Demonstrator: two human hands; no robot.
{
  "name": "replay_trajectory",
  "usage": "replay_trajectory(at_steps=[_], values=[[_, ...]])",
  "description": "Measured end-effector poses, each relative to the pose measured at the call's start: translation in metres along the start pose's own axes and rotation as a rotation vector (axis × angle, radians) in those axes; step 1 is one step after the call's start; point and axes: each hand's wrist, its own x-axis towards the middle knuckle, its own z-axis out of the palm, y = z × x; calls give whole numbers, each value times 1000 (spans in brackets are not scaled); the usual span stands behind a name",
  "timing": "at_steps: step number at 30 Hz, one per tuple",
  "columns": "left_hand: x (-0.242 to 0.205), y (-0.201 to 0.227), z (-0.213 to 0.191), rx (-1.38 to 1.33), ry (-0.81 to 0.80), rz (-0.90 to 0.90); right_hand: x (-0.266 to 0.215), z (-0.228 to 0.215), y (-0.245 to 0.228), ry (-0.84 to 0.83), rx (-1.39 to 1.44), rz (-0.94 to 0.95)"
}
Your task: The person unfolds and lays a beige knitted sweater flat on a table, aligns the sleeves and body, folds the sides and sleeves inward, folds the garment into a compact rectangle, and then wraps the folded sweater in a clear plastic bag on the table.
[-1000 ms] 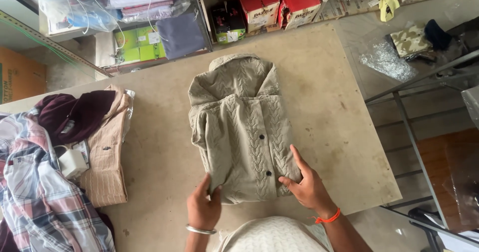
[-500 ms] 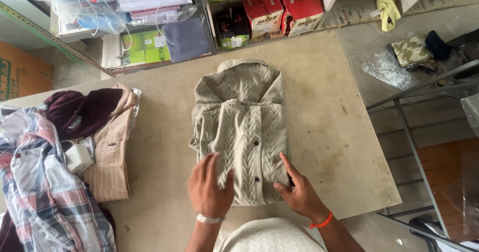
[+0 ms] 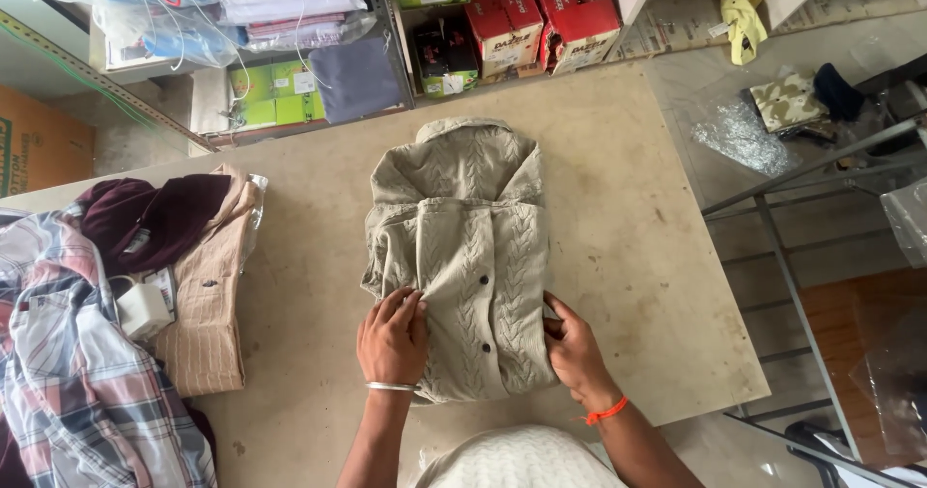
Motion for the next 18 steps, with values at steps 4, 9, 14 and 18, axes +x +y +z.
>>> replay_trajectory(at_steps=[4, 9, 14, 18], values=[[1, -1, -1, -6, 1, 5, 2, 0, 5, 14, 56, -54], [0, -2, 2, 24, -34, -1, 5, -8, 9, -6, 187, -111], [-3, -12, 11, 1, -48, 26, 5, 11, -10, 2, 168, -47], [1, -17, 9, -68, -33, 72, 4, 18, -16, 34, 87, -100]])
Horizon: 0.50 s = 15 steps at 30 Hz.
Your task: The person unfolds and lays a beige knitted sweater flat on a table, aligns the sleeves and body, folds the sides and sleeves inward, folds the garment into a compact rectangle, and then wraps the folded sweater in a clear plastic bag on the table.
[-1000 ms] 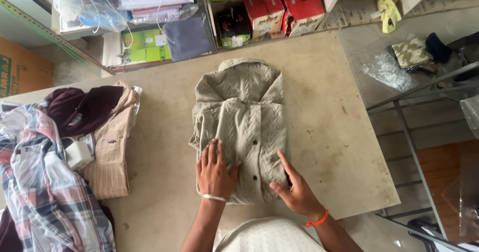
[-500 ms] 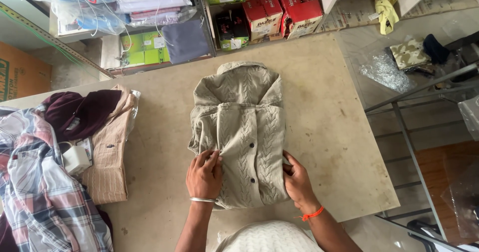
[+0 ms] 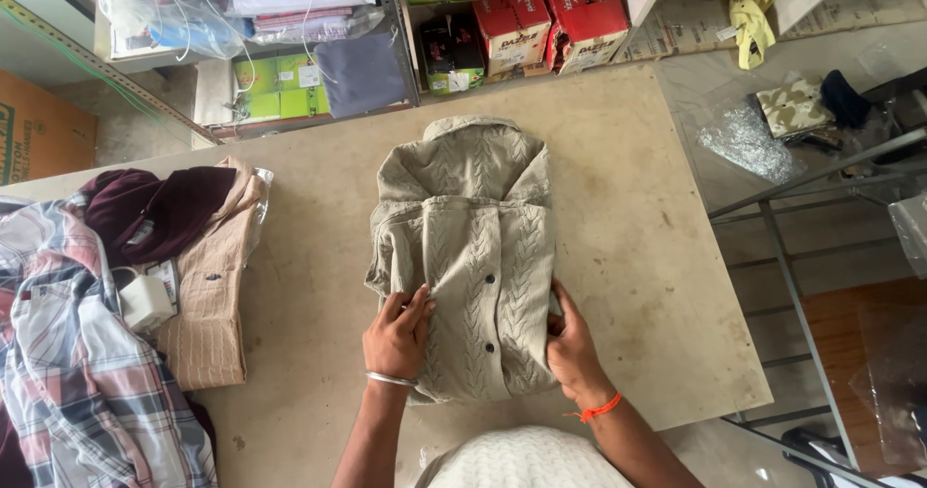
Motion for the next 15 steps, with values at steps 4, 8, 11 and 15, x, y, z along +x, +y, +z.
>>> replay_trajectory(at_steps=[4, 8, 11, 15], values=[[-2, -11, -4, -30, 27, 42, 5, -33, 26, 93, -63, -13], [-1, -14, -10, -75, 59, 37, 7, -66, 39, 195, -282, -62], [-4, -9, -16, -65, 40, 14, -2, -70, 37, 223, -441, -106], [2, 5, -24, -29, -2, -1, -14, -54, 9, 318, -838, -395]])
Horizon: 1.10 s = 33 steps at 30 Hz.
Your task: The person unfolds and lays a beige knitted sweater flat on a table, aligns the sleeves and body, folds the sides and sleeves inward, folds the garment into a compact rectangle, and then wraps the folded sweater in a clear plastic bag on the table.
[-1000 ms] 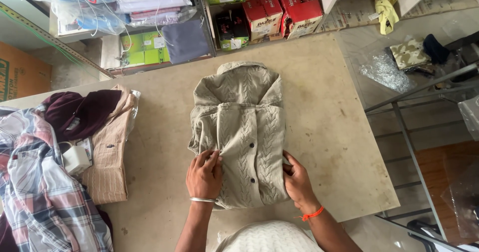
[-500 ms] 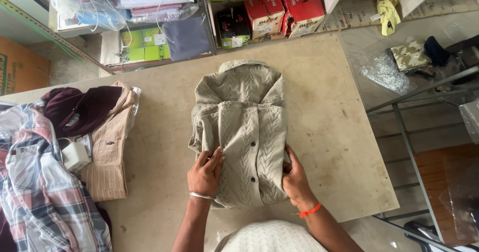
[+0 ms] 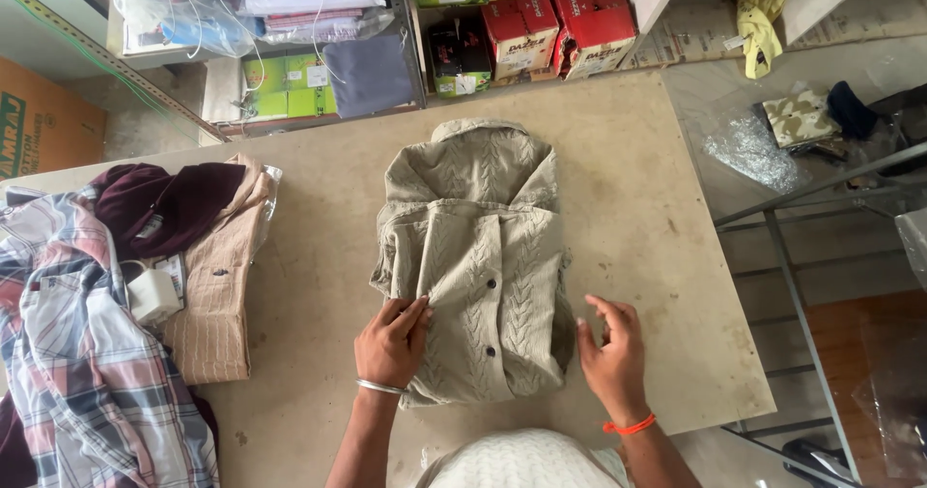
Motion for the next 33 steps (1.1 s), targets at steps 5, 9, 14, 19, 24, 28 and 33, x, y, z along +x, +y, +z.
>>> replay_trajectory(at_steps=[5, 9, 14, 19, 24, 28, 33], values=[[-7, 1, 2, -36, -4, -5, 14, 25, 7, -198, 220, 140], [1, -8, 5, -65, 29, -26, 33, 45, 26, -298, 599, 258], [-6, -10, -9, -31, 29, -95, 28, 23, 9, -196, 494, 236], [5, 9, -23, 18, -46, -177, 27, 16, -2, -232, 63, 141], [48, 34, -10, 22, 84, -82, 62, 12, -60, -32, -82, -57], [67, 6, 27, 149, 122, -43, 87, 35, -55, 6, -128, -174], [73, -11, 8, -50, 116, -187, 89, 18, -93, 144, -136, -360]])
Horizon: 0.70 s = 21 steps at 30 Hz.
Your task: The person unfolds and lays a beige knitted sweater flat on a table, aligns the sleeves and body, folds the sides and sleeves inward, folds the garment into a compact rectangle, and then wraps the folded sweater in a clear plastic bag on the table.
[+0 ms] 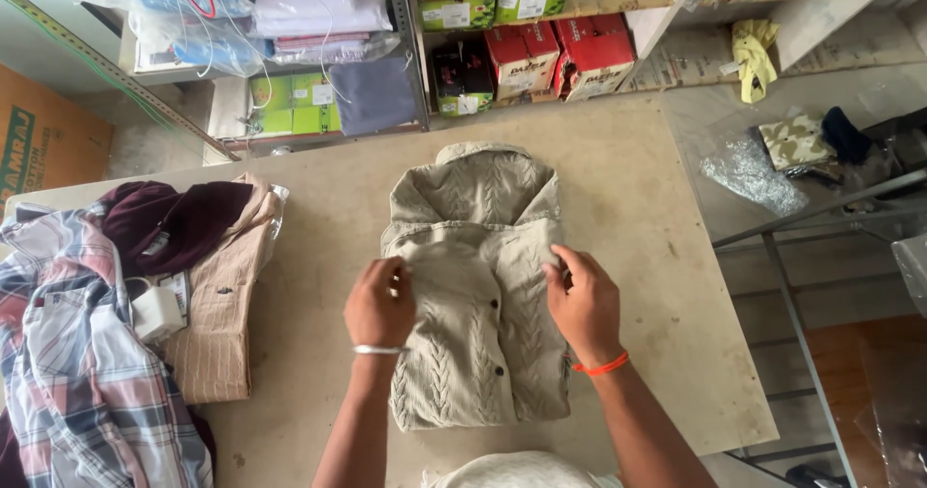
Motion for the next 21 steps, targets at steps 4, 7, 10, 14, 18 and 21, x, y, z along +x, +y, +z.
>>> replay_trajectory(at_steps=[4, 7, 10, 14, 18, 21], values=[[15, 0, -9, -150, 116, -24, 12, 8, -8, 27, 36, -6], [27, -17, 17, -300, 146, -48, 16, 29, 7, 67, 32, -91], [34, -27, 44, -298, 27, -68, 17, 44, 22, 28, -39, -117], [37, -28, 57, -98, -107, 17, 8, 37, 21, -105, -207, -32], [36, -32, 62, -265, -140, -26, -5, 12, -25, -117, -231, -116], [43, -55, 86, -571, -178, -215, -19, 21, -39, -204, -247, -229]])
